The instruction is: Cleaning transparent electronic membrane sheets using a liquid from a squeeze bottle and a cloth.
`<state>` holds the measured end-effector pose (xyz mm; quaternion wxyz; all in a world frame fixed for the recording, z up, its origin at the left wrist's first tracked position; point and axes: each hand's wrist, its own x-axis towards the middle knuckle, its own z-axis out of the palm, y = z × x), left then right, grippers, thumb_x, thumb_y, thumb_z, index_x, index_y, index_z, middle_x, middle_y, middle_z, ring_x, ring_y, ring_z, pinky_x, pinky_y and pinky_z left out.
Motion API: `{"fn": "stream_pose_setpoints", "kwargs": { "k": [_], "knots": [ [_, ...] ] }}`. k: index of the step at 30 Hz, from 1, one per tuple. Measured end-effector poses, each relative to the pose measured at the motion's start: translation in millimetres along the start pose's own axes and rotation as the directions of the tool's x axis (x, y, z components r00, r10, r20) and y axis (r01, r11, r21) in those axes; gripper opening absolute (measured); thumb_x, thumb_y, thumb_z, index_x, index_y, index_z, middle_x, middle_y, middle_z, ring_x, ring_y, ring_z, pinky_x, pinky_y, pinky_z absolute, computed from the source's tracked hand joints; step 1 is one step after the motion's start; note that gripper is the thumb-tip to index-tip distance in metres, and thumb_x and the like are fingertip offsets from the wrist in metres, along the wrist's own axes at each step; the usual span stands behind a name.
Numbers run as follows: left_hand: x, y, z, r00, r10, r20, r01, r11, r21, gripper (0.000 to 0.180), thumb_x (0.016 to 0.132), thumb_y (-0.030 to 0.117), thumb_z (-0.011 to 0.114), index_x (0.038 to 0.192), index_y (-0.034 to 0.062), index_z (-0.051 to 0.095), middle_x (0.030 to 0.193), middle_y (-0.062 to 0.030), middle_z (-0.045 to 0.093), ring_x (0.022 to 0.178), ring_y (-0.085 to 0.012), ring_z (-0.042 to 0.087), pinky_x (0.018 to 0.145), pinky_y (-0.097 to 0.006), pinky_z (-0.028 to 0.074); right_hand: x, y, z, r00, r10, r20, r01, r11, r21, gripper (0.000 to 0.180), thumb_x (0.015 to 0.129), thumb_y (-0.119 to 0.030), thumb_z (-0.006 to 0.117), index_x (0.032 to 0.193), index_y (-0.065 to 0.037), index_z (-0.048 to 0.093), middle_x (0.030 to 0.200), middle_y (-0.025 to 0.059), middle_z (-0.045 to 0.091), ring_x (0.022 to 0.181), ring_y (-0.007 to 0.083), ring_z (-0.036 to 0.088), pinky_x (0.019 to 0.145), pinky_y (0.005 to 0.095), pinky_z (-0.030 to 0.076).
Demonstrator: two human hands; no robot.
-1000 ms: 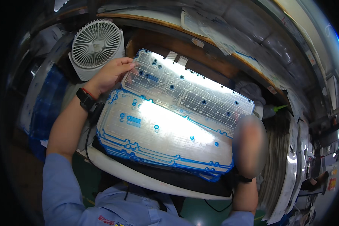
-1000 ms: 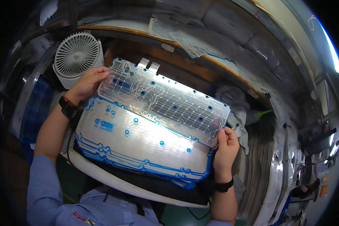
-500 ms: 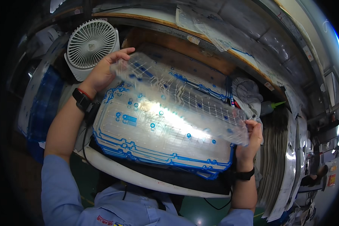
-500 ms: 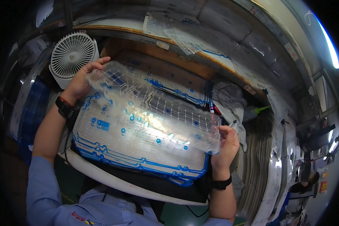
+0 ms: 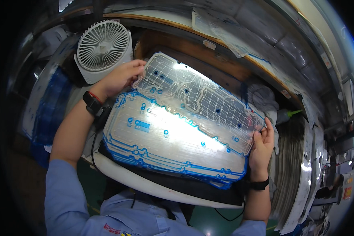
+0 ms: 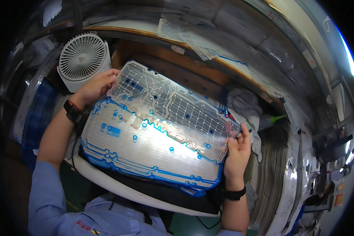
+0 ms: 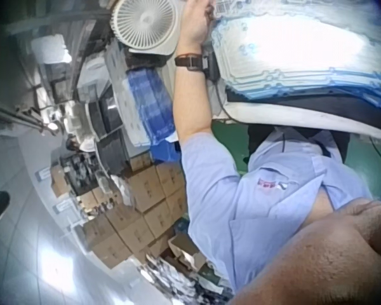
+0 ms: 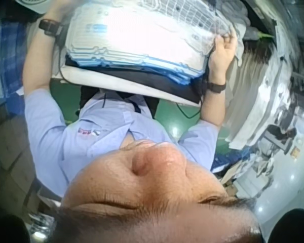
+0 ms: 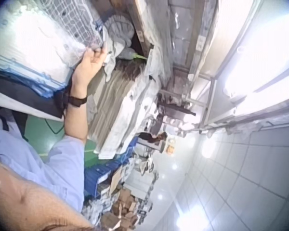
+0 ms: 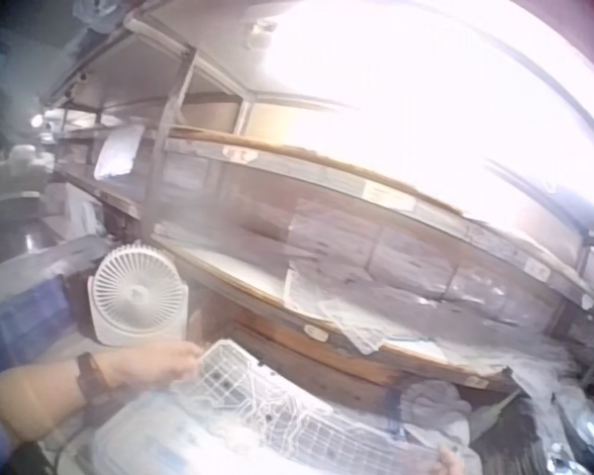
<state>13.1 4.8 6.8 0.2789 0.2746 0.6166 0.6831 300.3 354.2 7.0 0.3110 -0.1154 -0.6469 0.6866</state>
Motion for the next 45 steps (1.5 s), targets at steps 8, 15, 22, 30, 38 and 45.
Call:
{"fn": "stream_pose_setpoints", "kwargs": {
  "k": [8,15,22,30,38,45],
  "knots": [
    [-4,3,4,0.999,-0.051,-0.017,0.051,0.998,0.03,0.028,0.102,0.028,0.042,0.103,0.004,0.057,0.067,0.005,0.051,0.057,-0.0029,0.047,0.054,-0.016,0.039,-2,-4,9,1.0,-0.007,-0.017,0.009,0.997,0.082,0.052,0.092,0.004,0.046,0.141,0.001,0.028,0.114,0.0098,0.052,0.087,0.0102,0.056,0.072,0.0217,0.049],
    [2,-3,-15,0.995,-0.001,-0.104,-0.006,0.998,-0.067,0.035,0.102,0.032,0.041,0.113,0.0019,0.054,0.076,-0.0005,0.057,0.065,-0.0056,0.055,0.059,-0.017,0.046,1,3,-10,0.999,-0.018,0.027,0.018,1.0,-0.007,0.045,0.095,-0.003,0.048,0.138,0.003,0.035,0.113,0.0094,0.053,0.093,0.0113,0.055,0.081,0.0244,0.047],
    [-1,8,7,0.971,0.009,-0.237,-0.037,0.993,-0.114,0.047,0.102,0.03,0.041,0.136,-0.0033,0.037,0.105,-0.013,0.063,0.079,-0.0136,0.065,0.064,-0.02,0.052,5,15,-13,0.983,-0.099,0.157,0.17,0.818,-0.55,0.03,0.094,-0.012,0.053,0.121,0.002,0.056,0.114,0.0102,0.057,0.107,0.019,0.053,0.094,0.0291,0.04],
    [-2,8,-2,0.992,-0.046,-0.116,0.042,0.998,-0.039,0.036,0.102,0.027,0.04,0.122,-0.0012,0.05,0.1,-0.0107,0.065,0.079,-0.011,0.063,0.064,-0.02,0.051,-1,6,-5,0.959,-0.128,0.253,0.249,0.808,-0.534,0.018,0.088,-0.011,0.06,0.102,0.001,0.061,0.1,0.0077,0.059,0.096,0.0164,0.054,0.088,0.0268,0.039],
    [-10,11,2,0.995,-0.043,0.088,0.033,0.993,0.115,0.036,0.095,0.021,0.055,0.121,-0.0036,0.054,0.101,-0.0102,0.067,0.082,-0.0106,0.064,0.073,-0.023,0.053,-5,3,-3,0.997,-0.074,0.038,0.082,0.953,-0.293,0.016,0.095,-0.011,0.057,0.107,-0.001,0.058,0.09,-0.0015,0.058,0.079,0.0035,0.05,0.071,0.017,0.039],
    [-7,10,4,0.997,-0.054,0.051,0.05,0.996,0.07,0.026,0.089,0.01,0.061,0.113,-0.0018,0.059,0.099,-0.0096,0.068,0.084,-0.011,0.065,0.076,-0.024,0.053,-3,5,-4,0.997,-0.072,0.035,0.078,0.961,-0.265,0.019,0.096,-0.011,0.055,0.112,0.0,0.058,0.094,0.0,0.059,0.082,0.0043,0.051,0.074,0.0182,0.041]
  ]
}}
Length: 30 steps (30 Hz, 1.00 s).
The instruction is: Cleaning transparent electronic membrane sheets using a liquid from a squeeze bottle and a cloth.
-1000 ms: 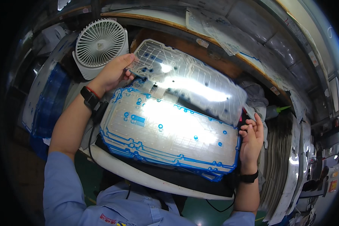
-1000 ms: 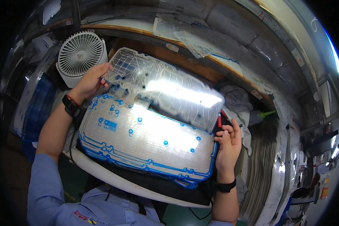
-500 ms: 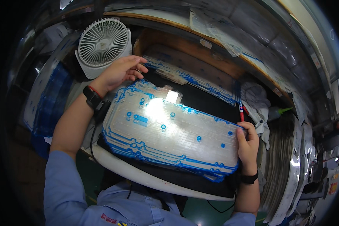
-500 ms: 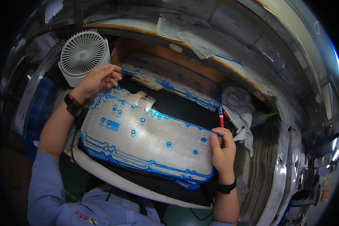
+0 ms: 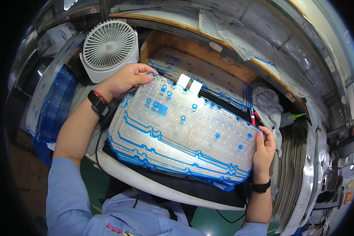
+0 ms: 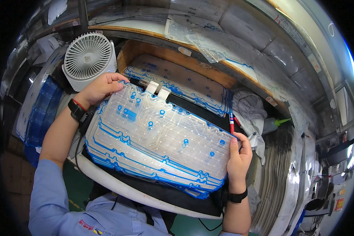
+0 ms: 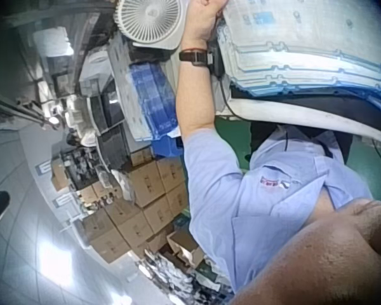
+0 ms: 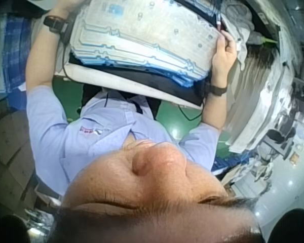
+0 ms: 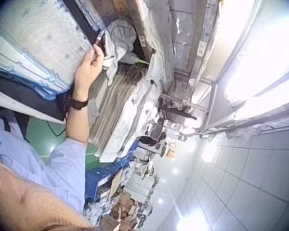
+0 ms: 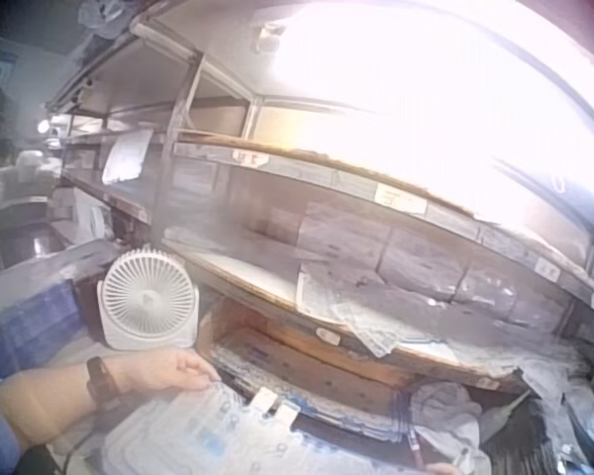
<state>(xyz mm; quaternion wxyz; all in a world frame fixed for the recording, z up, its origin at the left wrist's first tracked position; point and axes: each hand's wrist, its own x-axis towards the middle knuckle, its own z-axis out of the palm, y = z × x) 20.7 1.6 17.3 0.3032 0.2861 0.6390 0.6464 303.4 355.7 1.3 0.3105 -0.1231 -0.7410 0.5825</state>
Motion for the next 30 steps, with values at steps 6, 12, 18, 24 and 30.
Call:
{"fn": "stream_pose_setpoints", "kwargs": {
  "k": [6,12,18,24,30],
  "knots": [
    [0,-2,4,0.998,0.061,-0.013,-0.061,0.997,-0.038,0.018,0.092,0.01,0.059,0.106,-0.0007,0.061,0.098,-0.0085,0.068,0.088,-0.0116,0.064,0.078,-0.026,0.052,0,0,0,1.0,-0.004,0.008,0.004,1.0,-0.006,0.02,0.096,-0.011,0.056,0.112,0.0,0.058,0.096,0.0008,0.06,0.084,0.0049,0.052,0.075,0.0182,0.041],
    [1,-3,0,0.998,0.019,-0.067,-0.014,0.998,0.06,0.018,0.094,0.015,0.058,0.104,0.0016,0.061,0.089,-0.0025,0.065,0.075,-0.0061,0.058,0.069,-0.021,0.049,0,0,-1,0.999,0.034,0.019,-0.034,0.999,0.023,0.02,0.095,-0.009,0.057,0.112,0.0,0.059,0.095,0.0008,0.06,0.083,0.0051,0.052,0.074,0.0179,0.041],
    [2,-4,2,0.995,0.045,-0.085,-0.048,0.998,-0.036,0.02,0.096,0.017,0.055,0.109,0.0025,0.058,0.089,-0.0024,0.064,0.072,-0.0064,0.057,0.067,-0.02,0.048,-1,1,1,0.998,0.048,0.031,-0.05,0.997,0.062,0.02,0.095,-0.009,0.056,0.113,0.0,0.056,0.094,0.0008,0.06,0.082,0.0052,0.053,0.074,0.0178,0.041],
    [2,-6,6,0.994,0.051,-0.093,-0.061,0.992,-0.109,0.021,0.096,0.018,0.054,0.11,0.0025,0.058,0.091,-0.0042,0.066,0.069,-0.0064,0.057,0.064,-0.019,0.047,1,4,0,0.999,0.022,-0.035,-0.02,0.998,0.054,0.02,0.097,-0.01,0.054,0.114,0.0,0.055,0.095,0.0026,0.061,0.084,0.0056,0.054,0.076,0.0189,0.043],
    [-2,7,3,0.998,-0.059,0.034,0.053,0.988,0.143,0.015,0.096,0.016,0.054,0.102,0.0028,0.058,0.092,-0.0045,0.065,0.067,-0.0042,0.055,0.06,-0.018,0.046,2,4,-1,0.992,0.085,-0.096,-0.067,0.983,0.174,0.02,0.097,-0.01,0.052,0.114,-0.001,0.054,0.09,0.0027,0.061,0.081,0.0067,0.055,0.076,0.0202,0.044]
  ]
}}
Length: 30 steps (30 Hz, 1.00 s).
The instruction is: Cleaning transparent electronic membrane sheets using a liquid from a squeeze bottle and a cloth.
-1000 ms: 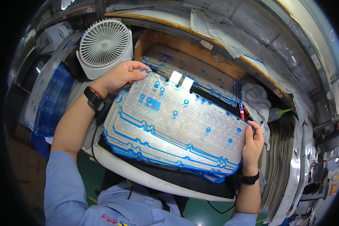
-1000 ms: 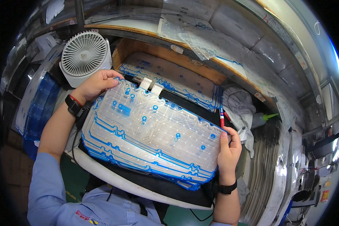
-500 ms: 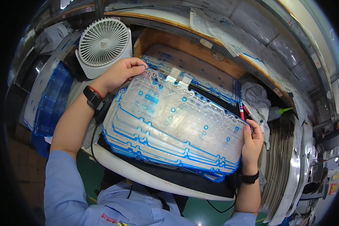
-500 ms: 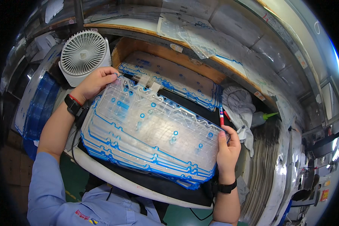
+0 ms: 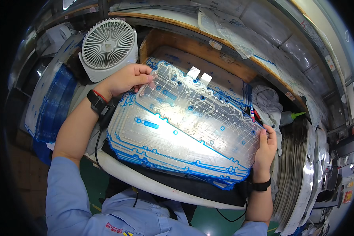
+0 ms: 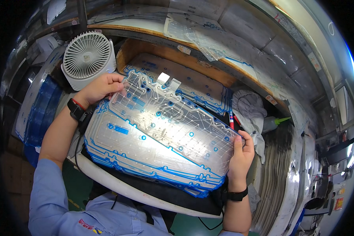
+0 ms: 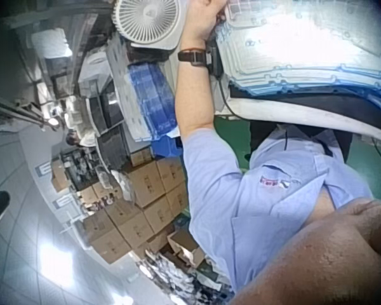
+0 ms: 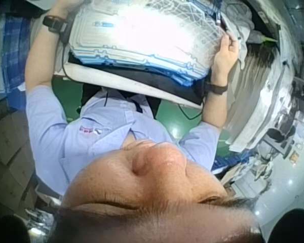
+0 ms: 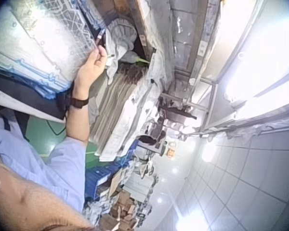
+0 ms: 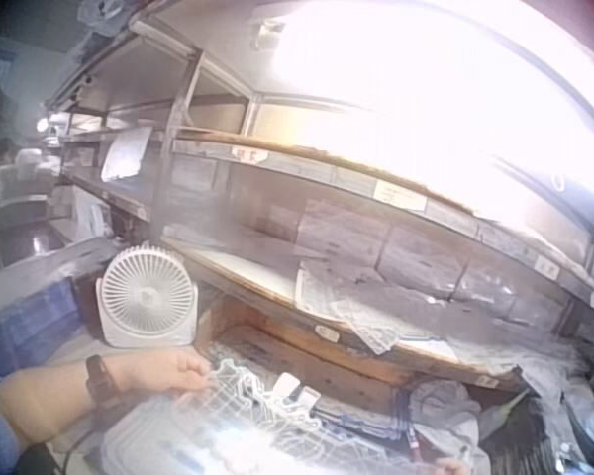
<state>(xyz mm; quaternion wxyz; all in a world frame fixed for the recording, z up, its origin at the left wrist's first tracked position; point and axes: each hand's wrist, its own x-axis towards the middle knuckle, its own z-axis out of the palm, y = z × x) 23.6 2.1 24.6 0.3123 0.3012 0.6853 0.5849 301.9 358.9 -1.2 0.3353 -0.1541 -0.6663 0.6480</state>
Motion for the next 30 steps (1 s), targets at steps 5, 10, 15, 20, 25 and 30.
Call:
{"fn": "stream_pose_setpoints", "kwargs": {
  "k": [5,10,15,20,25,30],
  "knots": [
    [5,-11,-1,0.992,0.044,-0.115,-0.068,0.975,-0.21,0.014,0.096,0.015,0.054,0.101,0.0027,0.058,0.088,-0.0027,0.064,0.065,-0.0033,0.055,0.058,-0.018,0.045,3,0,0,1.0,0.026,0.011,-0.027,0.993,0.114,0.018,0.098,-0.012,0.051,0.109,0.001,0.055,0.079,-0.0016,0.055,0.071,0.0052,0.047,0.066,0.0198,0.038],
    [4,-4,1,0.989,0.02,-0.149,-0.061,0.96,-0.273,0.015,0.096,0.014,0.052,0.103,0.002,0.058,0.088,-0.0026,0.063,0.071,-0.005,0.058,0.064,-0.018,0.048,5,2,-4,0.998,0.038,0.051,-0.041,0.996,0.078,0.016,0.097,-0.014,0.051,0.098,0.0,0.06,0.074,-0.0036,0.052,0.068,0.0045,0.043,0.063,0.0197,0.034],
    [7,-11,-2,0.98,0.102,-0.169,-0.15,0.94,-0.305,0.015,0.097,0.015,0.052,0.106,0.0044,0.059,0.102,-0.0059,0.062,0.086,-0.009,0.06,0.074,-0.021,0.049,2,0,-10,0.999,0.039,0.005,-0.039,0.999,0.036,0.017,0.097,-0.015,0.052,0.098,0.0,0.061,0.075,-0.0023,0.055,0.069,0.0048,0.045,0.063,0.0197,0.036],
    [14,-30,-17,0.877,0.45,-0.169,-0.476,0.863,-0.17,0.013,0.094,0.014,0.057,0.106,0.0121,0.063,0.143,-0.0118,0.043,0.112,-0.0163,0.054,0.085,-0.03,0.049,5,2,-6,0.976,-0.211,-0.059,0.209,0.977,-0.033,0.025,0.1,-0.02,0.047,0.101,0.001,0.061,0.082,0.0012,0.06,0.075,0.0078,0.051,0.067,0.0209,0.04],
    [14,-28,-15,0.927,0.336,-0.167,-0.369,0.896,-0.248,0.02,0.095,0.01,0.053,0.112,0.0051,0.061,0.118,-0.0043,0.059,0.104,-0.0125,0.057,0.086,-0.027,0.049,2,-3,-1,0.999,-0.047,0.002,0.047,0.995,0.092,0.027,0.097,-0.008,0.048,0.121,0.003,0.051,0.099,0.0088,0.062,0.09,0.0087,0.057,0.08,0.022,0.045],
    [9,-16,-7,0.963,0.158,-0.22,-0.209,0.951,-0.229,0.023,0.097,0.014,0.05,0.115,0.0021,0.059,0.108,-0.0034,0.06,0.094,-0.0092,0.057,0.08,-0.023,0.047,-2,-8,7,0.997,-0.062,0.036,0.06,0.997,0.049,0.048,0.093,0.003,0.046,0.139,0.002,0.034,0.109,0.0086,0.057,0.091,0.0087,0.055,0.077,0.0196,0.046]
  ]
}}
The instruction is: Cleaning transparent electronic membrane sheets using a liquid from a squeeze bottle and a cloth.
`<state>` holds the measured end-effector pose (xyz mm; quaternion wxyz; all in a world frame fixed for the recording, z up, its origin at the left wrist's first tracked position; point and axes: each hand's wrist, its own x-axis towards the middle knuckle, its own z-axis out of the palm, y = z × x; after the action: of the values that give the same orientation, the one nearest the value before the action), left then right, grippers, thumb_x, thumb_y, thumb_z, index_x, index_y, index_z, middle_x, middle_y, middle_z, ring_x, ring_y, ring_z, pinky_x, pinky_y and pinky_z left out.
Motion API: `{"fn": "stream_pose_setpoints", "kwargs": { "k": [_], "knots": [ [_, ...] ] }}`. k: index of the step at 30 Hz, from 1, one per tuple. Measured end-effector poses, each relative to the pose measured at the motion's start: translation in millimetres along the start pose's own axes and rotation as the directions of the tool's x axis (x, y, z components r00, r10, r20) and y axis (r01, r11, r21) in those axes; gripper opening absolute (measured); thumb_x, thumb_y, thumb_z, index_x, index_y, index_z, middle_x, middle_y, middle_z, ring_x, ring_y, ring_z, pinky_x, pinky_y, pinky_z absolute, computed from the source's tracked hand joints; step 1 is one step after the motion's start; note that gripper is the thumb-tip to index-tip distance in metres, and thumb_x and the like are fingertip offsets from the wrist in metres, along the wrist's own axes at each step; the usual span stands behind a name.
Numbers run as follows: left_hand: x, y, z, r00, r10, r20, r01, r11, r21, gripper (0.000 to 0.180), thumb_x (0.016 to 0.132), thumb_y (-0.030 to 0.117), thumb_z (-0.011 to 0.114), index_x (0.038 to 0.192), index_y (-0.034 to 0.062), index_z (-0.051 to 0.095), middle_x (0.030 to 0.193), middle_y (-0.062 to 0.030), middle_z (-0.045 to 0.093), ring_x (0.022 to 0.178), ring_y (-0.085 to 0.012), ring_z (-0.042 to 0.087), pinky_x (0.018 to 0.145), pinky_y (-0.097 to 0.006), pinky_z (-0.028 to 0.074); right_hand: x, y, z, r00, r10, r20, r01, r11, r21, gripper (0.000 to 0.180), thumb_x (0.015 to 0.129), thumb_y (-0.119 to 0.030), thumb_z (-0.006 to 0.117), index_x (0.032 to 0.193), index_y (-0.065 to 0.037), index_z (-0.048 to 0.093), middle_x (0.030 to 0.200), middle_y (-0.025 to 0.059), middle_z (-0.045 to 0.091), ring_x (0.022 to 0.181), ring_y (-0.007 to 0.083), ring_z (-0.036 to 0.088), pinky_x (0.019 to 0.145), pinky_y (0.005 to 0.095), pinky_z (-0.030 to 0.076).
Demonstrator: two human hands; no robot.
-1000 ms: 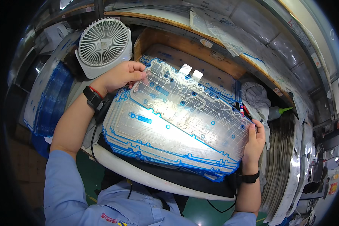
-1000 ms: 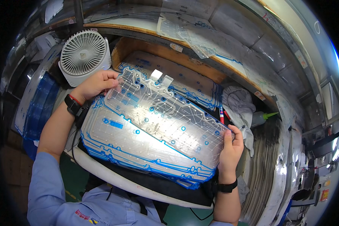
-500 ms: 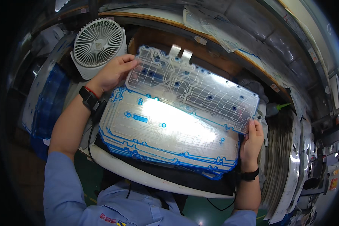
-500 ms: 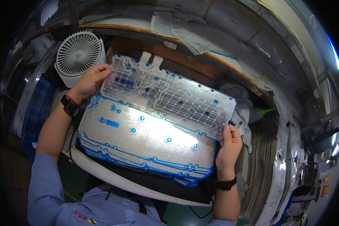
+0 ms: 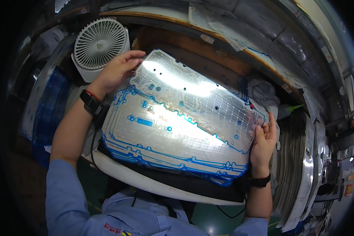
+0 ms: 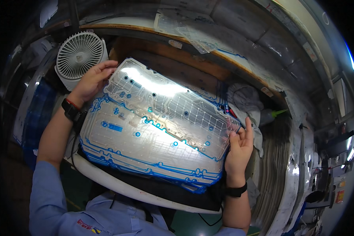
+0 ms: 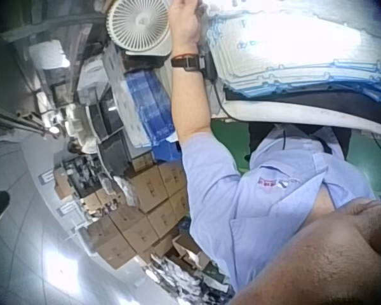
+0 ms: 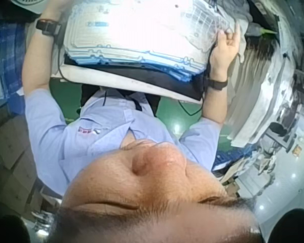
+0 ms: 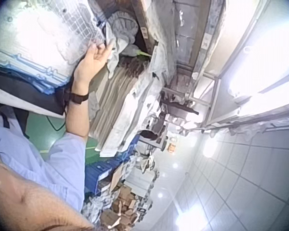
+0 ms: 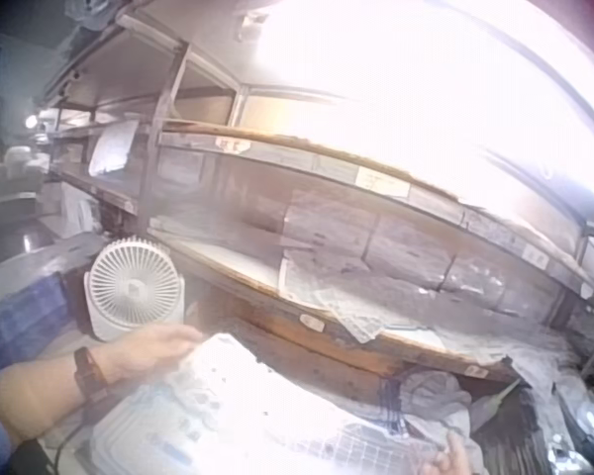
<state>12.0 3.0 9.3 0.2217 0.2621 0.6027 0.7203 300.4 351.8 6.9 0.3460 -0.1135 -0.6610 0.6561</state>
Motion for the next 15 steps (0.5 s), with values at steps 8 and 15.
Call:
{"fn": "stream_pose_setpoints", "kwargs": {
  "k": [8,15],
  "knots": [
    [0,2,-1,0.976,-0.156,0.151,0.11,0.956,0.273,0.02,0.098,0.022,0.05,0.099,0.0055,0.06,0.078,0.0046,0.053,0.068,-0.0035,0.047,0.064,-0.02,0.041,1,4,-7,0.998,0.064,-0.012,-0.063,0.998,0.022,0.044,0.092,0.001,0.048,0.135,-0.002,0.038,0.109,0.0056,0.052,0.093,0.0097,0.055,0.076,0.0232,0.049],
    [-3,2,7,0.983,-0.167,0.074,0.15,0.969,0.195,0.023,0.1,0.026,0.046,0.098,0.0065,0.059,0.069,0.0063,0.05,0.062,-0.0028,0.046,0.057,-0.017,0.037,0,4,-8,0.998,0.055,0.012,-0.056,0.997,0.055,0.044,0.093,0.002,0.048,0.135,-0.002,0.038,0.11,0.0047,0.052,0.093,0.0097,0.055,0.076,0.0242,0.05]
  ]
}}
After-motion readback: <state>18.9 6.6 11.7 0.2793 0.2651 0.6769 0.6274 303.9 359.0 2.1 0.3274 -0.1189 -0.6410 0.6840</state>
